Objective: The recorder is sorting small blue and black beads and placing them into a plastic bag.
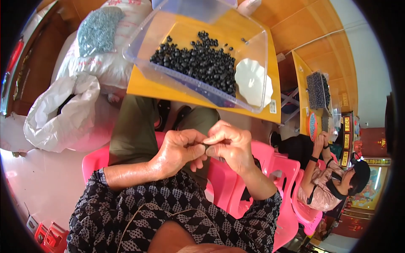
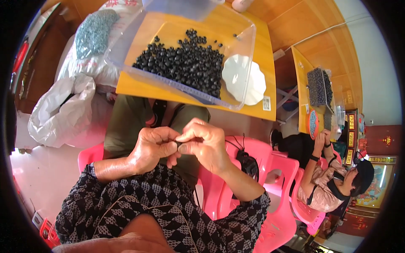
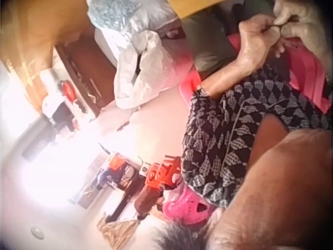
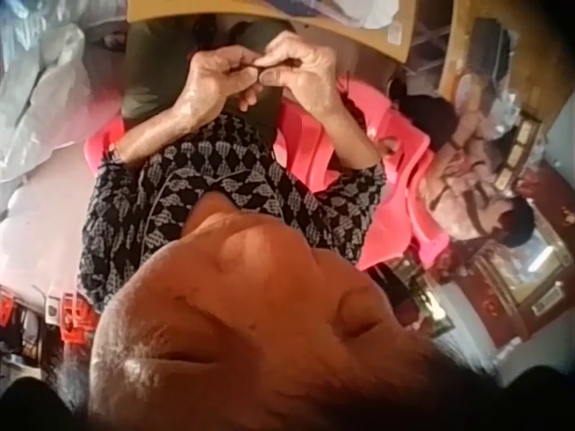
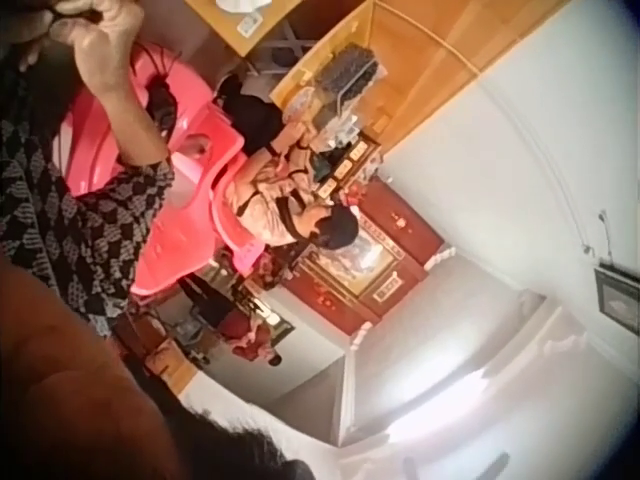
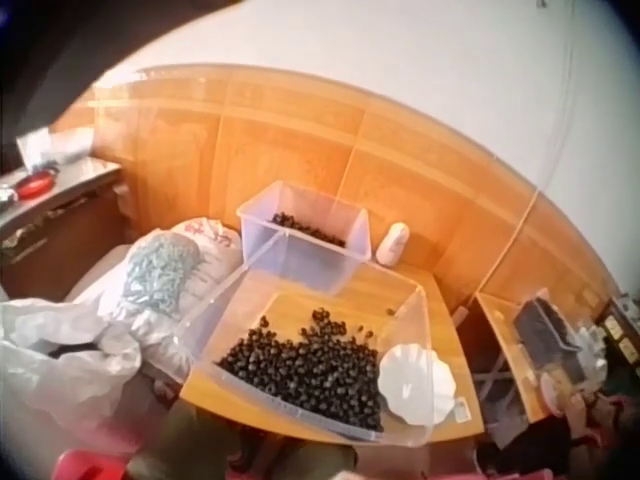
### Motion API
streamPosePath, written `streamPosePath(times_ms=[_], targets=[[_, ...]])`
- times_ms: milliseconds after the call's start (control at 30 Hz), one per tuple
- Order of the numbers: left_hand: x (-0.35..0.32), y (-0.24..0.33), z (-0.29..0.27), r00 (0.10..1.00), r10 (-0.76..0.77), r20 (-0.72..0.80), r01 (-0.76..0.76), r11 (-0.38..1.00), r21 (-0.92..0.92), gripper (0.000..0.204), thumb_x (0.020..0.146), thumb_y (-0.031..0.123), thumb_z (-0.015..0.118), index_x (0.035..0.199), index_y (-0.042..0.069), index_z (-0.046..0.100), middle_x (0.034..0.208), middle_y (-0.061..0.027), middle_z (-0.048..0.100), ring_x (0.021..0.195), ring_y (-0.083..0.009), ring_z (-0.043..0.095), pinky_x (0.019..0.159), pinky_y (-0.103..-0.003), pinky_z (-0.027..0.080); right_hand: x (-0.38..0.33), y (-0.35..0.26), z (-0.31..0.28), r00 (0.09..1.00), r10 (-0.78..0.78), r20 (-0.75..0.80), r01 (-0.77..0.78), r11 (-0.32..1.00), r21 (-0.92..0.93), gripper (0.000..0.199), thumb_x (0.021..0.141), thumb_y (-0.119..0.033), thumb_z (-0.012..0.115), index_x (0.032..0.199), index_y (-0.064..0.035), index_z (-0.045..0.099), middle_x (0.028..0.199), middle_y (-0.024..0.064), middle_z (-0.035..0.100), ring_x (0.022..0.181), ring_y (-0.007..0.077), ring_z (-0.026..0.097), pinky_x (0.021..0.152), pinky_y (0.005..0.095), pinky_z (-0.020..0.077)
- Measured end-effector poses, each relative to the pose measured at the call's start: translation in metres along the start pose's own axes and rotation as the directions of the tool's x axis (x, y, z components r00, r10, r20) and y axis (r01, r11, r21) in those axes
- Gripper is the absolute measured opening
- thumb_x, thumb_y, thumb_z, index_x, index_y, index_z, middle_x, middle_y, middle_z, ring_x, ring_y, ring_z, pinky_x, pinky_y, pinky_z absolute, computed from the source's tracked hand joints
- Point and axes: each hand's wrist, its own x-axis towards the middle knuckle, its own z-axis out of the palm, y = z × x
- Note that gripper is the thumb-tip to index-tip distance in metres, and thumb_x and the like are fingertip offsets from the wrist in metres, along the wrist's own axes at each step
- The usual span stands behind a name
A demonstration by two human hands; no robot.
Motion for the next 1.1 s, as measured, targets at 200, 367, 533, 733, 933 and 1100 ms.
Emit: streamPosePath(times_ms=[200,367,533,733,933,1100], targets=[[-0.009,0.035,0.010,0.969,0.229,0.097,-0.240,0.963,0.124,0.016,0.090,0.006,0.051,0.101,-0.006,0.054,0.076,-0.0089,0.060,0.063,-0.0129,0.059,0.056,-0.024,0.049,0.000,-0.026,0.005,0.989,-0.149,-0.018,0.149,0.973,0.174,0.022,0.068,0.011,0.068,0.088,0.0016,0.063,0.081,0.0081,0.059,0.069,0.0108,0.055,0.051,0.0205,0.0416],[0.007,0.070,0.012,0.996,0.047,0.075,-0.047,0.999,0.006,0.014,0.088,0.003,0.052,0.097,-0.006,0.056,0.075,-0.0112,0.061,0.060,-0.0164,0.060,0.052,-0.026,0.050,0.014,-0.052,0.001,0.992,-0.129,-0.016,0.128,0.955,0.267,0.022,0.073,0.005,0.067,0.094,0.0037,0.062,0.080,0.0066,0.060,0.070,0.0111,0.056,0.061,0.0224,0.0456],[0.019,0.090,0.011,0.999,-0.010,0.031,0.010,1.000,0.009,0.013,0.088,0.005,0.052,0.095,-0.005,0.057,0.075,-0.0126,0.061,0.056,-0.0171,0.059,0.048,-0.027,0.049,0.020,-0.053,-0.010,0.981,-0.189,-0.053,0.196,0.951,0.238,0.022,0.080,-0.003,0.064,0.101,0.0022,0.062,0.079,0.0049,0.059,0.066,0.0065,0.052,0.053,0.0168,0.0397],[0.030,0.099,0.014,1.000,-0.015,0.010,0.015,0.998,0.058,0.011,0.086,0.002,0.055,0.092,-0.006,0.057,0.072,-0.0130,0.061,0.055,-0.0157,0.059,0.044,-0.026,0.047,0.031,-0.050,-0.011,0.945,-0.315,-0.092,0.315,0.949,-0.011,0.019,0.080,0.003,0.061,0.099,0.0013,0.064,0.076,0.0024,0.057,0.063,0.0057,0.050,0.055,0.0179,0.0397],[0.029,0.109,0.026,0.997,0.071,0.025,-0.074,0.984,0.159,0.013,0.086,-0.002,0.051,0.096,-0.008,0.056,0.073,-0.0151,0.061,0.053,-0.0169,0.059,0.045,-0.027,0.048,0.039,-0.051,-0.012,0.859,-0.506,-0.075,0.490,0.857,-0.160,0.012,0.078,0.010,0.060,0.087,0.0022,0.062,0.075,0.0024,0.056,0.071,0.0071,0.051,0.061,0.0192,0.0415],[0.073,0.135,0.017,0.994,0.084,0.068,-0.104,0.910,0.400,0.016,0.086,0.007,0.052,0.088,-0.009,0.056,0.071,-0.0138,0.060,0.055,-0.0182,0.059,0.045,-0.029,0.048,0.059,-0.058,-0.020,0.907,-0.372,-0.196,0.336,0.921,-0.195,0.020,0.084,0.003,0.054,0.103,0.0025,0.055,0.077,0.0043,0.059,0.064,0.0063,0.051,0.057,0.0182,0.0414]])
